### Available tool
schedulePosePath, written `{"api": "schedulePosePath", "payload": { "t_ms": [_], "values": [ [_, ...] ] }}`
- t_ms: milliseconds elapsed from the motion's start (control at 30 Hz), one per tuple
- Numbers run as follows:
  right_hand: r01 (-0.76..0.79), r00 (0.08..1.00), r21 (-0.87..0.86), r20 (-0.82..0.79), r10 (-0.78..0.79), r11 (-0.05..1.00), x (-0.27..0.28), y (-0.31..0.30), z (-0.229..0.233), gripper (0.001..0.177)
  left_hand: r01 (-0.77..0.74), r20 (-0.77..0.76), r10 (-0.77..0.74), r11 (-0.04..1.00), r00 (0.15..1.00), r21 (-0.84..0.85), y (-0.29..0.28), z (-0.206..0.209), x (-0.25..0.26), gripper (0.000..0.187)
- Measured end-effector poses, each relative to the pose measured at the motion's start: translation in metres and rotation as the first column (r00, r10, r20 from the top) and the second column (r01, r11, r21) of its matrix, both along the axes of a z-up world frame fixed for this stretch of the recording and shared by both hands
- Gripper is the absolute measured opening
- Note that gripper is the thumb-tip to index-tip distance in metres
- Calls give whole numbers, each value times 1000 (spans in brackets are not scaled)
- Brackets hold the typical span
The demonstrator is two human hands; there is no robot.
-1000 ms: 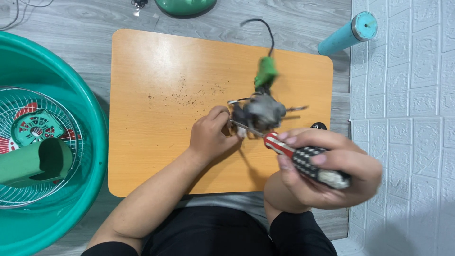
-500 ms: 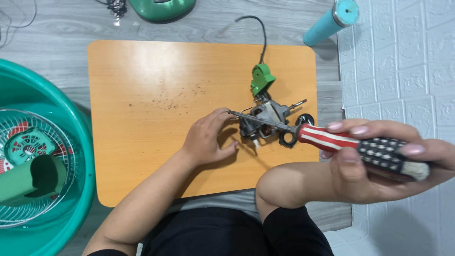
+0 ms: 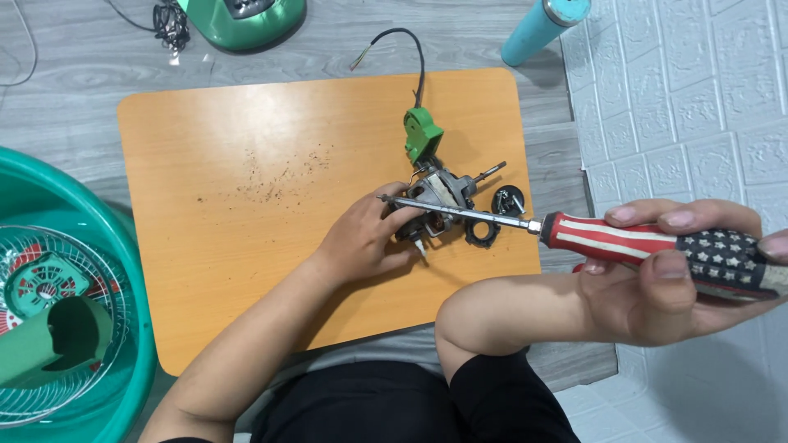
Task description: Disassembling and reassembling a fan motor using a screwdriver
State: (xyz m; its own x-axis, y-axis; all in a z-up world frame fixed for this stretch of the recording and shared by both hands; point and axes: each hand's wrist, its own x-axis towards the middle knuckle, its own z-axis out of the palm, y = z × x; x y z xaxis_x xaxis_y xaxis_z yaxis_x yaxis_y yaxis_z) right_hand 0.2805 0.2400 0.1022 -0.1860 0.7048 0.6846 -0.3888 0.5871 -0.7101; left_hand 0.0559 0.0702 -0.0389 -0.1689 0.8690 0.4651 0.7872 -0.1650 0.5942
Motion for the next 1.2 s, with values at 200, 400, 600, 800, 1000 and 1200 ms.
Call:
{"api": "schedulePosePath", "payload": {
  "t_ms": [200,400,600,800,1000,1200],
  "values": [
    [-39,999,39,16,38,998,0,4,3,48,12,-55,-16,997,998,-73,8,-8,1,69],
    [-80,997,22,-20,81,997,-1,5,2,47,78,-42,-80,995,996,-57,15,-3,-2,82],
    [-110,993,-15,-40,109,994,14,18,-2,47,78,-92,-93,984,991,-158,22,5,-6,82],
    [-143,988,-42,-68,140,989,18,20,-7,46,83,-48,-95,976,994,-201,27,0,-10,78],
    [-181,980,-69,-99,174,981,31,25,-11,46,164,128,-141,969,982,-186,25,-4,-13,86],
    [-225,968,-89,-137,211,970,25,23,-16,45,131,94,-111,960,989,-247,22,2,-10,86]
  ]
}}
